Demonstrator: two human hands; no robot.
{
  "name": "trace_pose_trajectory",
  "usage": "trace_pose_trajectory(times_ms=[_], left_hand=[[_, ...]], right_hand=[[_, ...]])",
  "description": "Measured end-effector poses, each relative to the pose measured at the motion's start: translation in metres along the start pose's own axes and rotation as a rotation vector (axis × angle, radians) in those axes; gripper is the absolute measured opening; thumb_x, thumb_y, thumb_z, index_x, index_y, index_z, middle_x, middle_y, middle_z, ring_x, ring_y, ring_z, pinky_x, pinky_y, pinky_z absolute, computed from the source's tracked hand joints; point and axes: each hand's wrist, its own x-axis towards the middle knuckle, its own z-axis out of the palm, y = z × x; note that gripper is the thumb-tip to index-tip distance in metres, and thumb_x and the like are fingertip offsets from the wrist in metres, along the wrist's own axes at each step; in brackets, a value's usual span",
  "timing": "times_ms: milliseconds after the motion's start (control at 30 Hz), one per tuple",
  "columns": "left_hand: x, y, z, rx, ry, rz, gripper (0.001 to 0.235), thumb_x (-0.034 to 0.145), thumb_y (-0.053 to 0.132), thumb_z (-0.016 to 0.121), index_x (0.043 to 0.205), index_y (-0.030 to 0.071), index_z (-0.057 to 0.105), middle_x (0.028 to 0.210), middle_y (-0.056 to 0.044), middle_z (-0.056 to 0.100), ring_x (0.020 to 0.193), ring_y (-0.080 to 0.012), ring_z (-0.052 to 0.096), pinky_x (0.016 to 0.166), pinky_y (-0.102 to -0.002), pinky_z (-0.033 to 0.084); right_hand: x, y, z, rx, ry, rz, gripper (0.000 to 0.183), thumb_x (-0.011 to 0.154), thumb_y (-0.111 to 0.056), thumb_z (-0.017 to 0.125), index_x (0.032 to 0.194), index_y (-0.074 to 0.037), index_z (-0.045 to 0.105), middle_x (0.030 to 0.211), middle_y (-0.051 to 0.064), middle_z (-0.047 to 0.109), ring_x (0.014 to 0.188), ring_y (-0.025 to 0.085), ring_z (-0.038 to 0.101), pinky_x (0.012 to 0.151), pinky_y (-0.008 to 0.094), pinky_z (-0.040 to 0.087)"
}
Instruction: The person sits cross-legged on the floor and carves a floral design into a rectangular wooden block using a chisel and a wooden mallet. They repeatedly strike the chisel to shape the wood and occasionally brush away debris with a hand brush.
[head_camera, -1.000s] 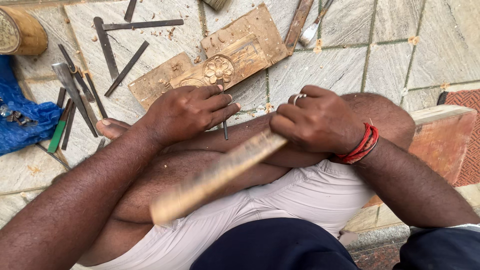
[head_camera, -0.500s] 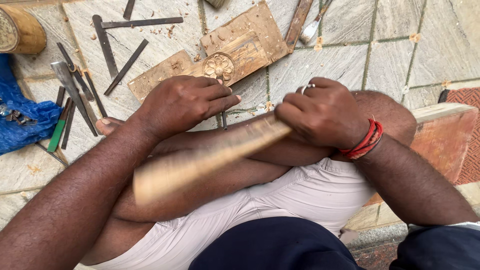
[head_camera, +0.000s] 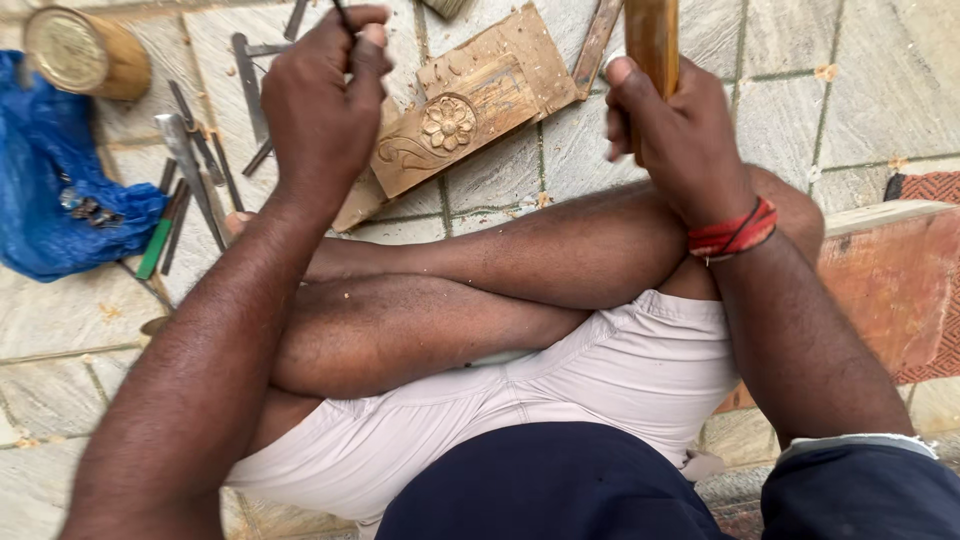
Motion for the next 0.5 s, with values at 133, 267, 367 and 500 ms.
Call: trace_pose_trajectory(times_ms=[133,267,367,500], left_hand=[[-0.006,-0.018,-0.011,0.325,-0.204,-0.296,0.043,0.117,0.038,0.046,0.092,0.009,0.065,0.073,-0.002,0.065,0.062,-0.0113,0.062,0.055,-0.036,0.049],[-0.024,-0.027,-0.006,0.451,-0.22,-0.412,0.046,0.116,0.04,0.041,0.091,0.008,0.064,0.082,-0.004,0.052,0.074,-0.0186,0.051,0.068,-0.042,0.048],[-0.037,-0.036,0.006,0.443,-0.303,-0.588,0.044,0.114,0.039,0.041,0.096,0.006,0.064,0.105,-0.012,0.055,0.098,-0.0243,0.054,0.089,-0.046,0.051],[-0.042,-0.028,0.008,0.47,-0.332,-0.349,0.042,0.098,0.035,0.062,0.115,-0.003,0.057,0.124,-0.025,0.051,0.121,-0.038,0.047,0.106,-0.058,0.041]], right_hand=[[0.002,0.013,0.021,0.636,0.024,0.319,0.041,0.095,-0.036,0.07,0.119,-0.003,0.061,0.103,0.01,0.07,0.097,0.021,0.074,0.078,0.035,0.068],[0.001,0.035,0.069,0.79,0.066,0.457,0.042,0.091,-0.038,0.069,0.114,-0.005,0.059,0.1,0.008,0.061,0.095,0.025,0.067,0.076,0.042,0.069],[0.016,0.06,0.098,0.792,0.081,0.443,0.041,0.093,-0.042,0.07,0.107,-0.004,0.061,0.099,0.008,0.06,0.09,0.024,0.062,0.07,0.042,0.065],[0.039,0.084,0.111,0.816,0.157,0.393,0.041,0.095,-0.044,0.066,0.098,-0.004,0.063,0.094,0.008,0.063,0.083,0.02,0.063,0.059,0.038,0.06]])
